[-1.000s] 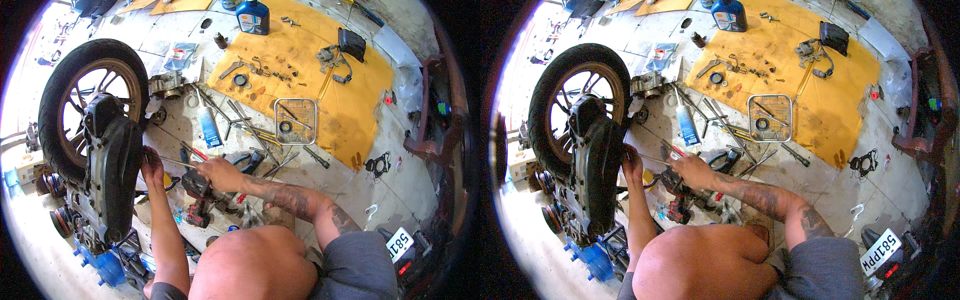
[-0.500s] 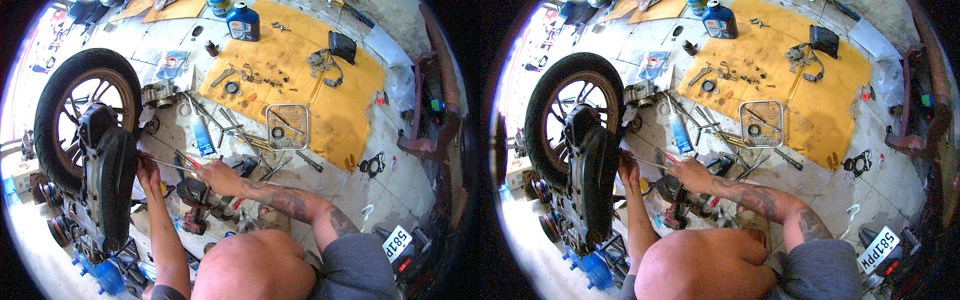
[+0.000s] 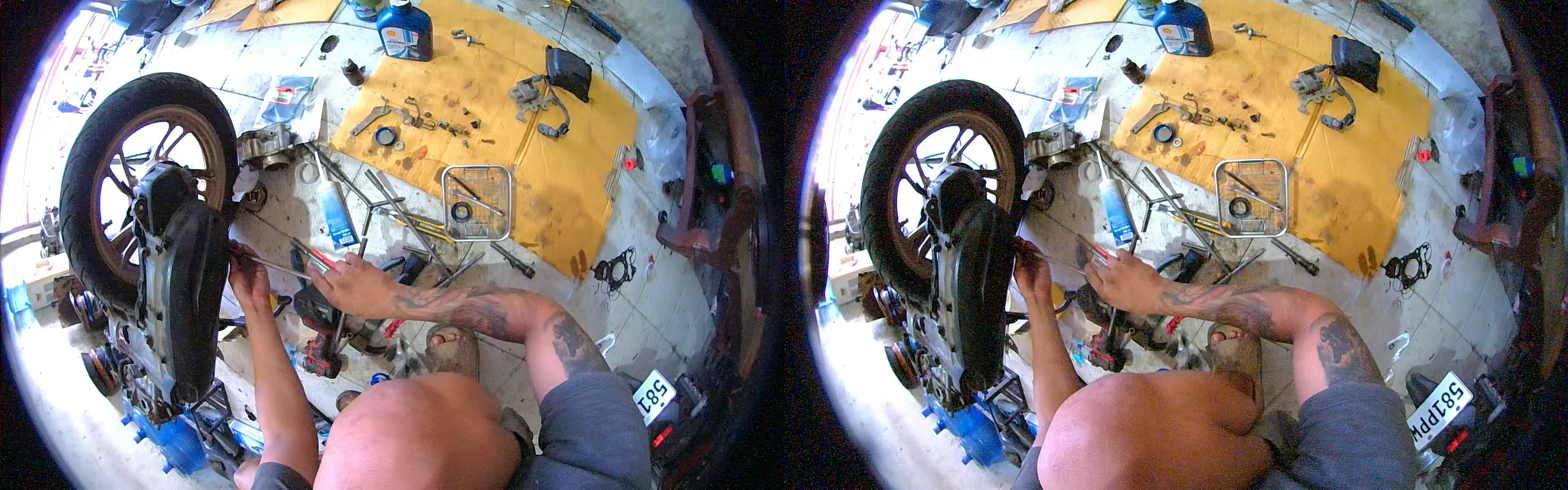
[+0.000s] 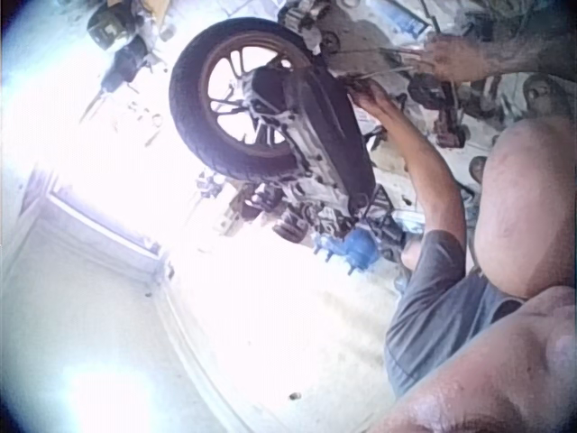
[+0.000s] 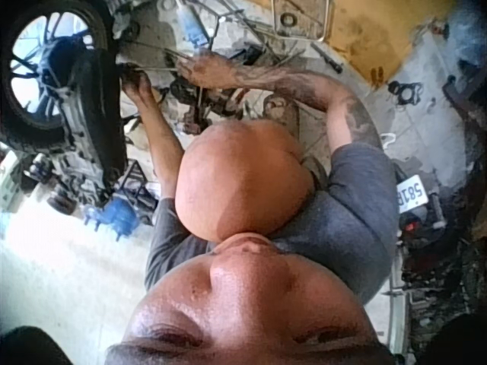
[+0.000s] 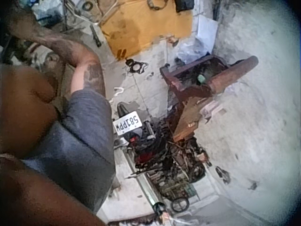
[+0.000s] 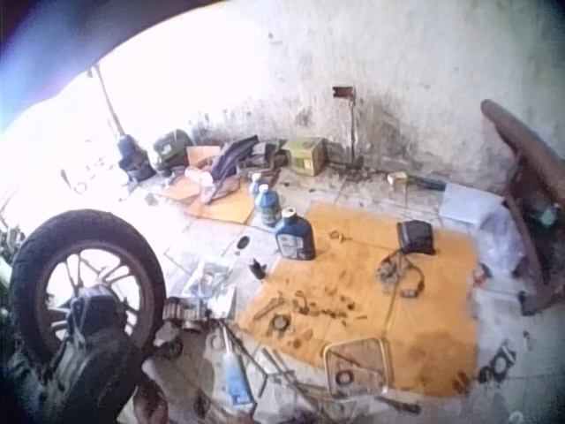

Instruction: The recorder is repairing a motorcycle engine by handling and checking various engine components and bolts.

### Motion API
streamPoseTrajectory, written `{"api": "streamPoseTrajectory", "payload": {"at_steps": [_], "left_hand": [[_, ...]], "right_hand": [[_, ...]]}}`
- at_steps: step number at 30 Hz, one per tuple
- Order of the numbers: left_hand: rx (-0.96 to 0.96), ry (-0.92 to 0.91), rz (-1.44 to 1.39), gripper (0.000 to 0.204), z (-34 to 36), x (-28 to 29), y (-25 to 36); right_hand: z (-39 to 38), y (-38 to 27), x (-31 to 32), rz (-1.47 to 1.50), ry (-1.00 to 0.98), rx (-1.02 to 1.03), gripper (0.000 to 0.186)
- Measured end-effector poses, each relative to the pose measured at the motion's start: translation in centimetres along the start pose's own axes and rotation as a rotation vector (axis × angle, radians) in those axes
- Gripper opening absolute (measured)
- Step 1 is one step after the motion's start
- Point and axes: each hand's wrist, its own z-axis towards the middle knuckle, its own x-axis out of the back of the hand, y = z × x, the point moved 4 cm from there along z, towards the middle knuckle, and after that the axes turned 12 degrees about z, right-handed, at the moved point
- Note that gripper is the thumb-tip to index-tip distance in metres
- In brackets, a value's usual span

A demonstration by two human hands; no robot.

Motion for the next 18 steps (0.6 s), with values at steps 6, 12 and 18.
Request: {"api": "streamPoseTrajectory", "payload": {"at_steps": [6, 12, 18], "left_hand": [[0.228, 0.019, 0.439, 0.053, -13.1, -8.0, -10.1], [0.232, 0.057, 0.008, 0.025, -17.7, -9.5, -13.3], [0.323, 0.251, 0.252, 0.026, -16.5, -6.9, -11.0]], "right_hand": [[0.0, 0.8, -1.6, 0.208, -0.184, -0.253, 0.028], [0.2, 0.6, -1.5, 0.151, -0.117, -0.237, 0.02], [0.4, 1.0, -1.4, 0.21, -0.161, -0.244, 0.021]]}}
